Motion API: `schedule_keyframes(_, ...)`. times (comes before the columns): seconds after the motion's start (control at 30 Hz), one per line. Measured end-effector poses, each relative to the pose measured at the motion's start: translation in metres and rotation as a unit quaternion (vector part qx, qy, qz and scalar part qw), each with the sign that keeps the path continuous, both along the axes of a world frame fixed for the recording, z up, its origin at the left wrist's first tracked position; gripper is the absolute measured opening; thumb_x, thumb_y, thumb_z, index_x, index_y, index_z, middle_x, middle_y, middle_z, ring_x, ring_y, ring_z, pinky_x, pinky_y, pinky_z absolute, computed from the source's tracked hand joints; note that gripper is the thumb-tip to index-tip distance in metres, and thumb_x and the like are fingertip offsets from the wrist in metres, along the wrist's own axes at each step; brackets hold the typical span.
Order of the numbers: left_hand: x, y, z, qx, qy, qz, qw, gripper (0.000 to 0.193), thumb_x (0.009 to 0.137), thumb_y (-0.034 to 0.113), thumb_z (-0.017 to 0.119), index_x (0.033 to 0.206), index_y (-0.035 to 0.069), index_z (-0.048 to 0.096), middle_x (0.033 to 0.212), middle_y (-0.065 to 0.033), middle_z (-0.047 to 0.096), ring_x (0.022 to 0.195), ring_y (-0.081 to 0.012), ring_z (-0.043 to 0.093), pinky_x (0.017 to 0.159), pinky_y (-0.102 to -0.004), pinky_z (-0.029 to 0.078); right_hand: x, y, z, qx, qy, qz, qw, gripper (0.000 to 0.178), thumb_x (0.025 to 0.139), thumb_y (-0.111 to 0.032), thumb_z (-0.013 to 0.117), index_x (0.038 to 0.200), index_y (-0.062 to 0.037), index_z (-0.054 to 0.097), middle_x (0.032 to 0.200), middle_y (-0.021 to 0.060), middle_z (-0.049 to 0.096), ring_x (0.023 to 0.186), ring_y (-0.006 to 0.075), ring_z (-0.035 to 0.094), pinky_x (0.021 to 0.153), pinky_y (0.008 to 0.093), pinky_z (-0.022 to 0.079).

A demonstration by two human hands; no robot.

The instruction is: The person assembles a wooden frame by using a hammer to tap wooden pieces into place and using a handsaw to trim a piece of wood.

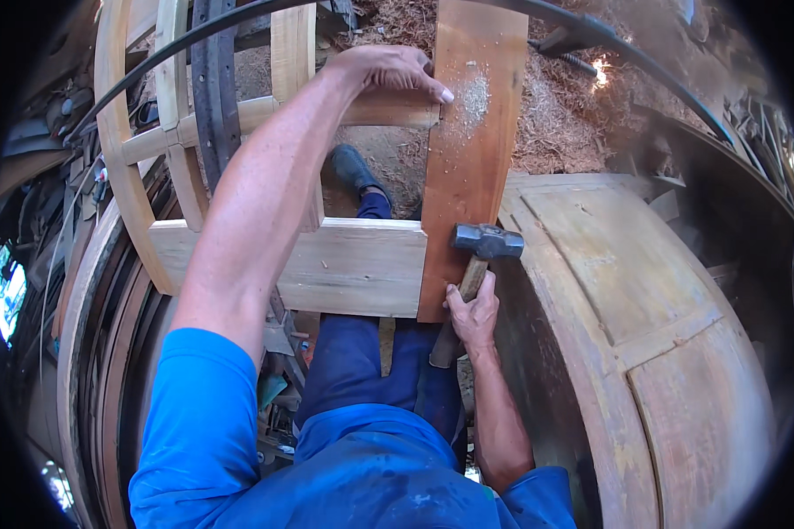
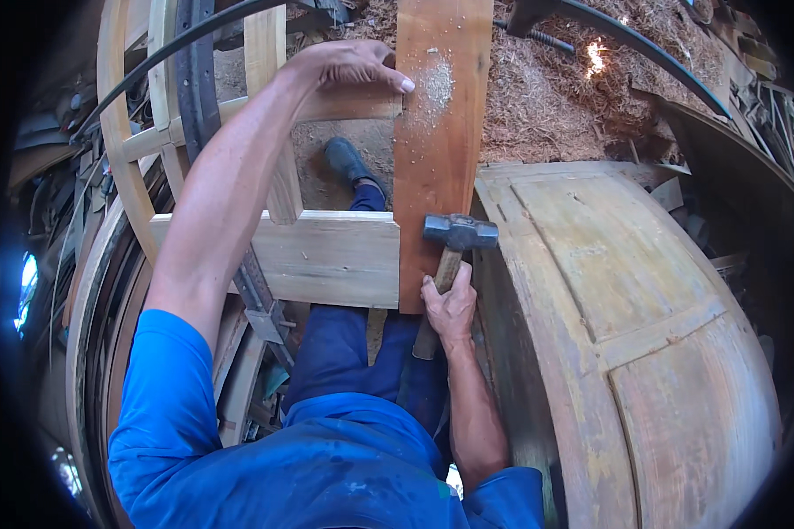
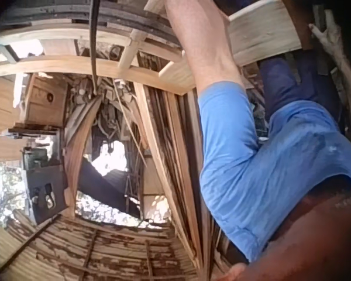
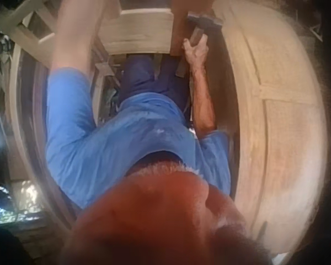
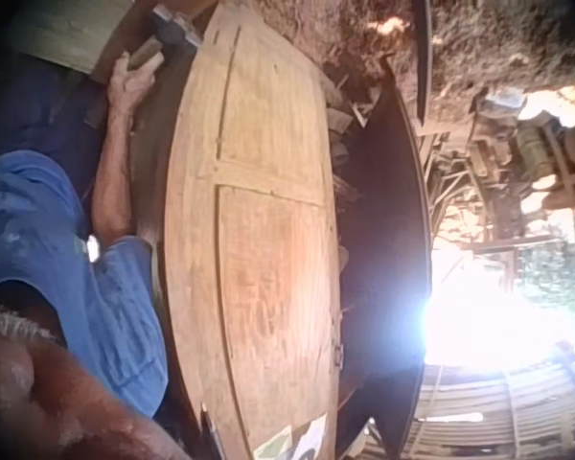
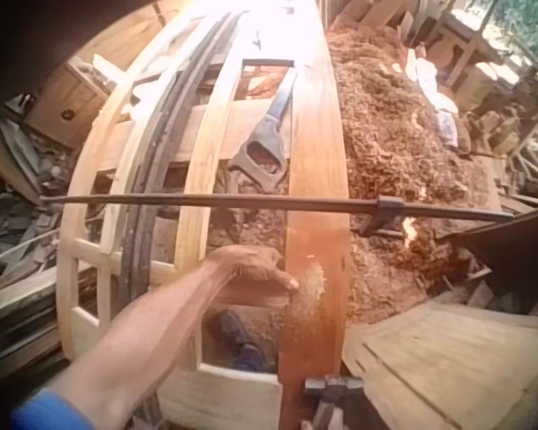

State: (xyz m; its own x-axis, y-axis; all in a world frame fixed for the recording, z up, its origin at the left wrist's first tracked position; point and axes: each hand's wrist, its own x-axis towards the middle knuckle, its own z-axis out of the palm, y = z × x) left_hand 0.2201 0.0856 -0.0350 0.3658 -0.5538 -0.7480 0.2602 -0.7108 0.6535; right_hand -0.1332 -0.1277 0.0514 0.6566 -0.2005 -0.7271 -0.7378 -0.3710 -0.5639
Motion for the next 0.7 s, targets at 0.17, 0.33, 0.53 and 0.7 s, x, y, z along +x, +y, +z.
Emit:
schedule_keyframes(0.17, -0.014, -0.004, 0.025, 0.118, -0.085, -0.033, 0.989, 0.097, 0.074, 0.072, 0.071, 0.139, 0.003, 0.052, 0.132, -0.0202, 0.061, 0.116, -0.0317, 0.062, 0.100, -0.0422, 0.046, -0.001, -0.009, -0.004, 0.122, 0.020, -0.077, 0.989, 0.027, 0.092, -0.015, 0.067, 0.108, -0.0026, 0.049, 0.072, 0.0095, 0.066, 0.065, 0.0179, 0.070, 0.056, 0.0334, 0.054)
schedule_keyframes(0.33, -0.051, 0.024, 0.054, 0.179, -0.306, -0.098, 0.930, 0.079, 0.073, 0.066, 0.075, 0.120, 0.005, 0.060, 0.116, -0.0206, 0.067, 0.108, -0.0368, 0.065, 0.092, -0.0459, 0.051, 0.014, -0.001, -0.003, 0.239, -0.031, -0.197, 0.950, 0.023, 0.095, -0.013, 0.062, 0.111, -0.0002, 0.052, 0.079, 0.0086, 0.066, 0.065, 0.0154, 0.068, 0.055, 0.0305, 0.053)
schedule_keyframes(0.53, -0.072, 0.040, 0.042, 0.173, -0.442, -0.100, 0.874, 0.060, 0.065, 0.049, 0.083, 0.101, 0.008, 0.059, 0.094, -0.0155, 0.071, 0.092, -0.0371, 0.069, 0.079, -0.0475, 0.054, 0.082, 0.014, 0.032, 0.078, -0.087, 0.001, 0.993, 0.039, 0.094, -0.012, 0.063, 0.126, 0.0061, 0.051, 0.089, 0.0192, 0.067, 0.067, 0.0268, 0.069, 0.060, 0.0365, 0.055)
schedule_keyframes(0.7, -0.067, 0.037, 0.047, 0.180, -0.419, -0.111, 0.883, 0.053, 0.066, 0.045, 0.081, 0.098, 0.008, 0.060, 0.090, -0.0173, 0.072, 0.089, -0.0360, 0.070, 0.078, -0.0476, 0.055, 0.121, 0.024, 0.035, -0.109, -0.300, 0.100, 0.942, 0.044, 0.093, -0.012, 0.064, 0.130, 0.0090, 0.051, 0.105, 0.0292, 0.065, 0.093, 0.0436, 0.067, 0.079, 0.0467, 0.054)
